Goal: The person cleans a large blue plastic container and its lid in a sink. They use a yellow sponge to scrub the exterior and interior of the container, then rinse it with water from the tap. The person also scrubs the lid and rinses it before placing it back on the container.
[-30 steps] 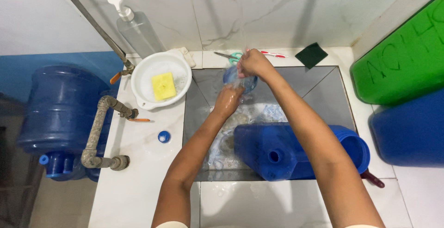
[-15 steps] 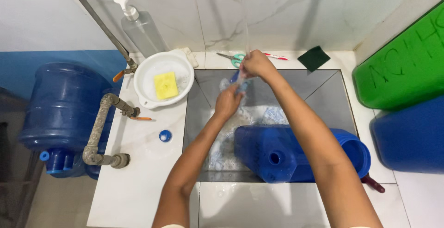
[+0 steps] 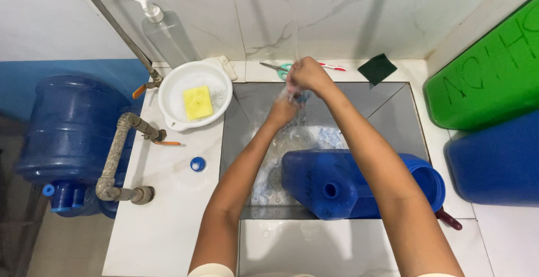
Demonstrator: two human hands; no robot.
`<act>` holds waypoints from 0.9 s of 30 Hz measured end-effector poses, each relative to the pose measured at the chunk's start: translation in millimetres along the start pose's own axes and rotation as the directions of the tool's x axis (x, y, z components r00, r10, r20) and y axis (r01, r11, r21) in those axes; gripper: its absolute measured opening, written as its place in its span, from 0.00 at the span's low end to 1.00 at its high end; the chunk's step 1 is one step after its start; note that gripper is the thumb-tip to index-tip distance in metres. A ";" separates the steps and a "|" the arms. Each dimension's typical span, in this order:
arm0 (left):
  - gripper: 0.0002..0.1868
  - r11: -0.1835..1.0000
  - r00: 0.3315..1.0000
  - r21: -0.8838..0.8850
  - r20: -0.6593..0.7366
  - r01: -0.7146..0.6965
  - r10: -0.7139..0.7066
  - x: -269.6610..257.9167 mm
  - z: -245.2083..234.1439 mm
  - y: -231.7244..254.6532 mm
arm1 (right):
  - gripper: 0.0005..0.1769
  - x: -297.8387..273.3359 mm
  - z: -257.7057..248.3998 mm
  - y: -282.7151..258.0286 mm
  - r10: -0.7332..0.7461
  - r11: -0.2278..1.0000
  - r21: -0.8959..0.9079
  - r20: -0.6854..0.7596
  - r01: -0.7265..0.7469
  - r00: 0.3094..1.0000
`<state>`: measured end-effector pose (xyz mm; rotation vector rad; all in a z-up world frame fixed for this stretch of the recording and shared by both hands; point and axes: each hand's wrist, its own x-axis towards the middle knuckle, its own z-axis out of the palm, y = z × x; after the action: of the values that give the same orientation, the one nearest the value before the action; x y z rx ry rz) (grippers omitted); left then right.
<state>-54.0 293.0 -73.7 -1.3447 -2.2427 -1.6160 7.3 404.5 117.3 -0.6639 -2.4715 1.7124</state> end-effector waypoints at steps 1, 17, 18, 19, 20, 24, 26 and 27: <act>0.12 0.981 0.988 0.195 0.146 0.021 -0.050 -1.4 -11.6 13.4 | 0.13 1.8 0.9 4.4 -0.014 1.000 -0.026 -0.009 0.013 1.000; 0.29 0.717 0.967 0.694 0.223 -0.066 -0.127 0.9 -144.3 50.8 | 0.26 -89.7 15.5 83.2 -0.589 0.253 -0.786 0.337 0.564 0.734; 0.30 0.637 0.994 0.770 0.089 -0.024 -0.070 2.0 -166.3 29.2 | 0.26 -91.9 20.4 82.8 -0.604 0.279 -0.786 0.304 0.552 0.737; 0.31 0.557 0.999 0.831 -0.032 0.016 0.019 6.3 -188.2 5.6 | 0.27 -92.2 20.0 80.8 -0.621 0.303 -0.793 0.256 0.529 0.741; 0.25 0.173 0.967 0.982 -0.030 0.076 -0.254 9.5 -213.6 -20.1 | 0.28 -90.9 19.5 78.3 -0.636 0.329 -0.798 0.208 0.505 0.743; 0.45 0.148 0.872 0.890 -0.370 0.432 -0.319 -9.5 -309.9 -107.1 | 0.26 -94.1 24.8 77.6 -0.627 0.305 -0.786 0.259 0.538 0.735; 0.45 0.145 0.865 0.884 -0.382 0.445 -0.326 -25.3 -337.3 -133.8 | 0.25 -89.7 21.8 71.7 -0.664 0.373 -0.781 0.151 0.501 0.732; 0.45 0.149 0.861 0.888 -0.363 0.436 -0.357 -30.6 -345.7 -143.7 | 0.26 -90.4 23.7 68.0 -0.627 0.361 -0.780 0.203 0.512 0.752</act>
<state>-273.8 -10.0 -41.0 -0.2915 -2.7781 0.0408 103.4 368.9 63.8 0.1435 -2.7811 0.2095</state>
